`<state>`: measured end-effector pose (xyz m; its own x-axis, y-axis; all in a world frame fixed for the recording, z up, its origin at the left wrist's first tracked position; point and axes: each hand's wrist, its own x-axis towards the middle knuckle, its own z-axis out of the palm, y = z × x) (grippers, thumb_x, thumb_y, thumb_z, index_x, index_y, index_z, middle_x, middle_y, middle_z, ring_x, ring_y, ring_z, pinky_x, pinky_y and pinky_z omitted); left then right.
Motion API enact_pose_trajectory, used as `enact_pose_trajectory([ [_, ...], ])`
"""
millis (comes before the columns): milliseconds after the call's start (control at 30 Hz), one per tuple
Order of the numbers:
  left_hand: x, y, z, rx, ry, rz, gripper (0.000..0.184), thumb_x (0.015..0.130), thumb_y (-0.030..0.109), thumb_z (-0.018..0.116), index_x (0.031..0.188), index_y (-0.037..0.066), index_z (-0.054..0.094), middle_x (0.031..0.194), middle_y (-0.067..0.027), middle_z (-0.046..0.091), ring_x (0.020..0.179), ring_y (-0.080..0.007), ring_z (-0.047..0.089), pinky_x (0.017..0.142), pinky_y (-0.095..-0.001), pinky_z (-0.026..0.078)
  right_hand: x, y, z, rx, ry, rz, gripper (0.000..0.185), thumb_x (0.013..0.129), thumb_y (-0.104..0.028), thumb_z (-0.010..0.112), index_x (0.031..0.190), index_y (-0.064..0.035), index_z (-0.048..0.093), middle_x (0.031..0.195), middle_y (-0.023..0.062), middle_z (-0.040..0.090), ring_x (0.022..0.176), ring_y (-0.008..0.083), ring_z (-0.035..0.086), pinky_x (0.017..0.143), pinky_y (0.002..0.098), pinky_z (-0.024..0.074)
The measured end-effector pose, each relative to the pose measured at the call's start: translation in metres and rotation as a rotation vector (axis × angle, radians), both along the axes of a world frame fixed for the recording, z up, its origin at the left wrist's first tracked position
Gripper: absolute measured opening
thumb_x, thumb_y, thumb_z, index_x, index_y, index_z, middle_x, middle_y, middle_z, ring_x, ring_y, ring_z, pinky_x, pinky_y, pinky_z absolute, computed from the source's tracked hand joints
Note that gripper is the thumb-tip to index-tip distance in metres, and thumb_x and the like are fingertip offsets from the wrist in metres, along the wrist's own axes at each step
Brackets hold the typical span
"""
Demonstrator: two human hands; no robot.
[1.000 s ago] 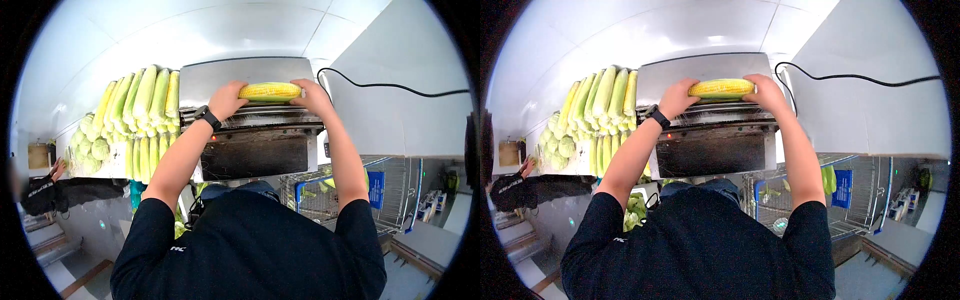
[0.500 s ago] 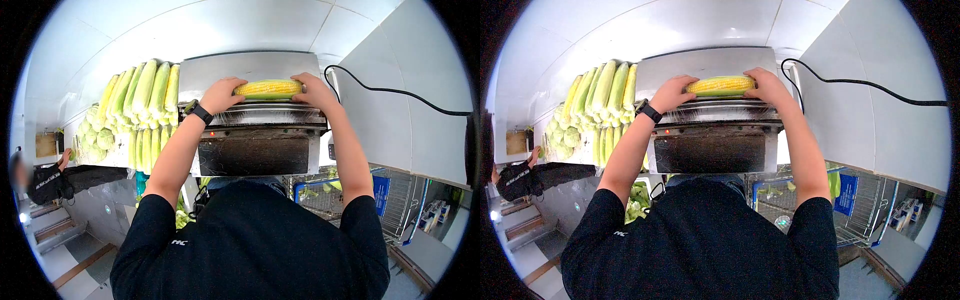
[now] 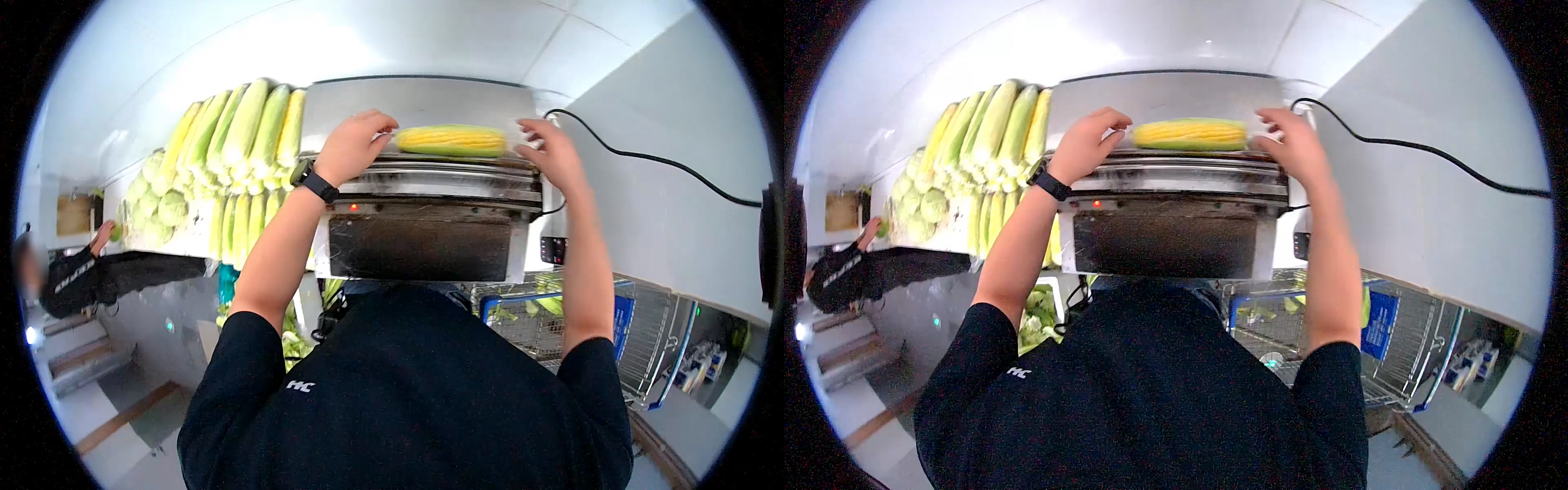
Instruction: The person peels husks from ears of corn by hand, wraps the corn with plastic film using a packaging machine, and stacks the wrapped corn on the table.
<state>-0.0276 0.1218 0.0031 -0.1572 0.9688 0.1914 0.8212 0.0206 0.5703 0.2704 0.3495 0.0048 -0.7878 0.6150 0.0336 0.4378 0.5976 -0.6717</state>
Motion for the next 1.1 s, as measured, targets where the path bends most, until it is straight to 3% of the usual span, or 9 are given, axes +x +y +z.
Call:
enact_pose_trajectory([
  [167, -0.003, -0.060, -0.005, -0.133, 0.236, -0.157, 0.014, 0.087, 0.007, 0.061, 0.099, 0.007, 0.066, 0.100, -0.0089, 0.064, 0.096, -0.0323, 0.062, 0.083, -0.0421, 0.051, 0.048, -0.033, 0.001, 0.054, -0.020, 0.006, 0.032, 0.079, -0.007, 0.075, 0.110, -0.0045, 0.066, 0.095, 0.0108, 0.066, 0.084, 0.0229, 0.065, 0.070, 0.0346, 0.0511],
  [300, 0.002, -0.078, -0.010, -0.205, 0.268, -0.148, 0.011, 0.085, 0.012, 0.064, 0.095, 0.008, 0.067, 0.095, -0.0072, 0.063, 0.094, -0.0300, 0.062, 0.080, -0.0416, 0.052, 0.066, -0.044, -0.005, 0.081, -0.117, 0.002, 0.024, 0.079, -0.006, 0.074, 0.102, -0.0031, 0.067, 0.088, 0.0107, 0.063, 0.080, 0.0258, 0.064, 0.069, 0.0355, 0.0503],
  [633, 0.010, -0.069, -0.021, -0.191, 0.325, -0.152, 0.010, 0.083, 0.017, 0.068, 0.087, 0.009, 0.065, 0.087, -0.0065, 0.060, 0.088, -0.0289, 0.062, 0.073, -0.0417, 0.051, 0.074, -0.049, -0.012, 0.074, -0.137, -0.036, 0.021, 0.079, -0.007, 0.073, 0.100, -0.0036, 0.069, 0.088, 0.0107, 0.063, 0.080, 0.0275, 0.064, 0.070, 0.0376, 0.0513],
  [733, 0.009, -0.070, -0.022, -0.184, 0.355, -0.166, 0.009, 0.082, 0.016, 0.068, 0.086, 0.008, 0.065, 0.086, -0.0071, 0.060, 0.088, -0.0290, 0.061, 0.074, -0.0416, 0.051, 0.075, -0.047, -0.017, 0.128, -0.114, -0.012, 0.018, 0.081, -0.004, 0.072, 0.099, -0.0028, 0.069, 0.086, 0.0089, 0.062, 0.076, 0.0217, 0.063, 0.066, 0.0318, 0.0506],
  [867, 0.009, -0.068, -0.027, -0.148, 0.290, -0.142, 0.008, 0.083, 0.013, 0.066, 0.085, 0.006, 0.062, 0.086, -0.0089, 0.060, 0.087, -0.0313, 0.061, 0.075, -0.0423, 0.050, 0.080, -0.042, -0.021, 0.108, -0.175, -0.019, 0.019, 0.082, -0.012, 0.072, 0.100, -0.0056, 0.070, 0.094, 0.0108, 0.065, 0.088, 0.0320, 0.065, 0.076, 0.0402, 0.0521],
  [1100, 0.014, -0.066, -0.018, -0.166, 0.169, -0.010, 0.007, 0.086, 0.011, 0.065, 0.089, 0.005, 0.061, 0.089, -0.0104, 0.062, 0.088, -0.0330, 0.061, 0.075, -0.0419, 0.050, 0.070, -0.038, -0.022, 0.160, -0.170, 0.059, 0.016, 0.082, -0.013, 0.071, 0.095, -0.0053, 0.072, 0.093, 0.0114, 0.064, 0.088, 0.0328, 0.064, 0.077, 0.0416, 0.0518],
])
